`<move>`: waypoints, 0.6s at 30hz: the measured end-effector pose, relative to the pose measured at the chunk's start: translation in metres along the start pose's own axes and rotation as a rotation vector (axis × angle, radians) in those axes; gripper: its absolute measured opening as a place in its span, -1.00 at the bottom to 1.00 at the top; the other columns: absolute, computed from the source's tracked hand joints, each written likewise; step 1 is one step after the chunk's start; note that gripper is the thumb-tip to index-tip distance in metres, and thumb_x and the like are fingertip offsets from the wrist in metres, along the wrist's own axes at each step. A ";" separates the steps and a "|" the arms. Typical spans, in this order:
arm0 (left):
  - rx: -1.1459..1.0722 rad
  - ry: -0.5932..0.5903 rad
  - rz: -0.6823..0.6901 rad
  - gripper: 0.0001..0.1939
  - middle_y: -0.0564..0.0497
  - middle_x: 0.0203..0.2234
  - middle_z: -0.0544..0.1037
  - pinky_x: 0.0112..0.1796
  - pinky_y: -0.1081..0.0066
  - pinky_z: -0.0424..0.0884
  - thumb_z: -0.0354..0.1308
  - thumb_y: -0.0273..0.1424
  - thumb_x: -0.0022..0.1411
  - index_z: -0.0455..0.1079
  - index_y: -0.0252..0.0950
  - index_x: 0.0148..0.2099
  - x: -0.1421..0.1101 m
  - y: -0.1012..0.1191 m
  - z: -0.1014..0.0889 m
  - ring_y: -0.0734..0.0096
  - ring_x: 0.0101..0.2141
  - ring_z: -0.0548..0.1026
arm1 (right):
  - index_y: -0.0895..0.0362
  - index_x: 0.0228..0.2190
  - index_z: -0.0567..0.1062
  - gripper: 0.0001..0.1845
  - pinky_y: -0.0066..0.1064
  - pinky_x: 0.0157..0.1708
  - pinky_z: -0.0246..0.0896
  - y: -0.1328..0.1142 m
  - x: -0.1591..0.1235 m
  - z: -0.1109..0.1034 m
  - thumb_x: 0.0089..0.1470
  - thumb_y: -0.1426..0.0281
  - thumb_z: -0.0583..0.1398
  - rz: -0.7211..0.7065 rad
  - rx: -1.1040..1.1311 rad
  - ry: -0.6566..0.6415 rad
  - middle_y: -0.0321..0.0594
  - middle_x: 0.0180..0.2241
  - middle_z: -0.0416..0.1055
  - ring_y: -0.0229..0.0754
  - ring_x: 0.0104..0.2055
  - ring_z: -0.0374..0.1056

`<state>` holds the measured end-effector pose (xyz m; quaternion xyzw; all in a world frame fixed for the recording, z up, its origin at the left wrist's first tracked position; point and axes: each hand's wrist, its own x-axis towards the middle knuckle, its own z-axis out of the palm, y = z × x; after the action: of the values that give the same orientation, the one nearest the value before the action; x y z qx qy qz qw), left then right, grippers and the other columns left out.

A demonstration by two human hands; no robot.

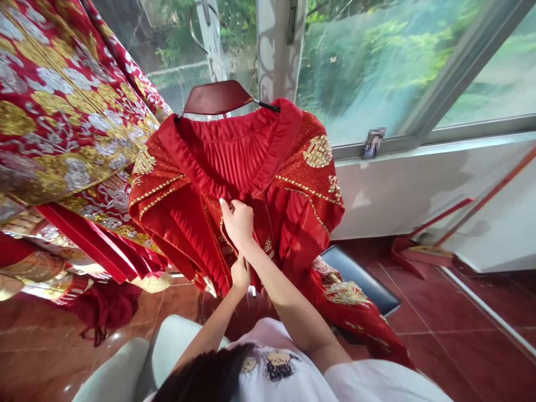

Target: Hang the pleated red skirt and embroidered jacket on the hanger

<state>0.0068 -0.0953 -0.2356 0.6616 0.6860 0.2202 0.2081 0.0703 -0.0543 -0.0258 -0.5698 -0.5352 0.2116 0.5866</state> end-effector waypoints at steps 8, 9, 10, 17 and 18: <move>-0.174 0.032 -0.002 -0.70 -0.14 -0.39 0.59 -0.37 0.44 0.41 -0.13 -0.40 0.37 0.40 -0.37 -0.04 0.000 -0.002 -0.037 0.31 -0.38 0.57 | 0.12 -0.70 0.18 -0.55 -0.47 -0.52 -0.04 0.019 -0.069 -0.034 0.19 0.27 0.01 -0.257 -0.127 -0.221 -0.31 -0.71 0.18 -0.34 -0.64 0.09; -0.222 0.061 0.000 -0.68 -0.16 -0.34 0.60 -0.33 0.45 0.43 -0.16 -0.41 0.38 0.40 -0.37 -0.07 -0.001 0.003 -0.050 0.33 -0.34 0.57 | 0.12 -0.69 0.20 -0.56 -0.47 -0.52 -0.02 0.027 -0.079 -0.030 0.20 0.29 0.00 -0.248 -0.127 -0.243 -0.29 -0.70 0.22 -0.33 -0.63 0.13; -0.296 0.117 0.005 -0.65 -0.18 -0.26 0.59 -0.26 0.45 0.44 -0.20 -0.41 0.39 0.40 -0.38 -0.07 -0.002 0.009 -0.064 0.35 -0.26 0.56 | 0.12 -0.68 0.23 -0.57 -0.47 -0.52 0.00 0.035 -0.086 -0.026 0.21 0.31 -0.01 -0.230 -0.129 -0.251 -0.27 -0.68 0.27 -0.31 -0.62 0.16; -0.787 0.258 0.267 -0.69 -0.03 -0.32 0.55 -0.15 0.42 0.40 -0.04 -0.25 0.34 0.47 -0.30 -0.16 -0.005 0.075 -0.156 0.40 -0.24 0.50 | 0.16 -0.62 0.40 -0.69 -0.48 -0.51 0.06 0.040 -0.071 -0.030 0.12 0.38 0.11 -0.084 -0.137 -0.498 -0.24 -0.62 0.40 -0.29 -0.59 0.25; -0.829 0.238 0.279 -0.69 0.02 -0.45 0.50 -0.26 0.46 0.38 -0.03 -0.25 0.33 0.47 -0.31 -0.24 -0.004 0.079 -0.159 0.46 -0.38 0.47 | 0.16 -0.65 0.40 -0.68 -0.48 -0.52 0.05 0.036 -0.062 -0.039 0.10 0.35 0.15 -0.060 -0.134 -0.510 -0.26 -0.64 0.38 -0.29 -0.60 0.24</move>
<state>-0.0205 -0.1016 -0.0606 0.5787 0.4634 0.5765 0.3435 0.0956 -0.1156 -0.0734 -0.5195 -0.6952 0.2950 0.3998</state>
